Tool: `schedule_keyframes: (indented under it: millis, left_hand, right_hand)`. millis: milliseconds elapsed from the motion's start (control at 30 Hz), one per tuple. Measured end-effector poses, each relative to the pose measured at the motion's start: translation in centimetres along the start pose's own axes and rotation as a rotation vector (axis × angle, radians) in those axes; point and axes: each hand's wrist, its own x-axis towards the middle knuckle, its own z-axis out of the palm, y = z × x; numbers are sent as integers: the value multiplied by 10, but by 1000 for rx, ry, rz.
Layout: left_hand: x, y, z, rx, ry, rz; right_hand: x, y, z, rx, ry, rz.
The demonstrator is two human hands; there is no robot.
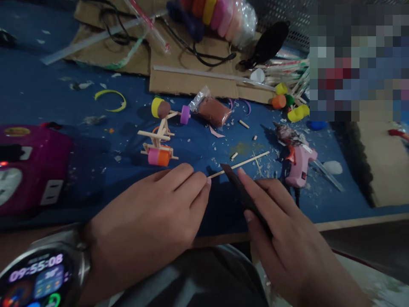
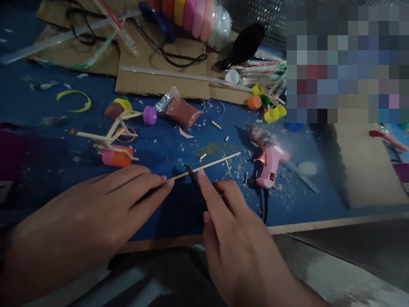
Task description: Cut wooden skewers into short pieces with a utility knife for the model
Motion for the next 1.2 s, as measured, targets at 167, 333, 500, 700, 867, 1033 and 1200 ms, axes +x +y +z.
schedule_keyframes:
  millis: [167, 333, 500, 700, 867, 1033, 1200]
  left_hand:
    - [-1, 3, 2, -24, -29, 17]
    - [-3, 5, 2, -26, -64, 3]
    - [-2, 4, 2, -48, -85, 13]
    - [0, 3, 0, -34, -106, 19]
    - [-1, 3, 0, -23, -115, 11]
    - [-1, 2, -1, -11, -128, 13]
    - [-1, 2, -2, 4, -141, 13]
  right_hand:
    - [-6, -8, 8, 32, 24, 35]
    - [-1, -16, 11, -28, 95, 22]
    - [2, -20, 14, -41, 102, 0]
    - [4, -22, 16, -81, 108, 14]
    - [3, -22, 18, -81, 109, 13]
    - [1, -22, 20, -79, 109, 2]
    - [2, -21, 20, -80, 115, -9]
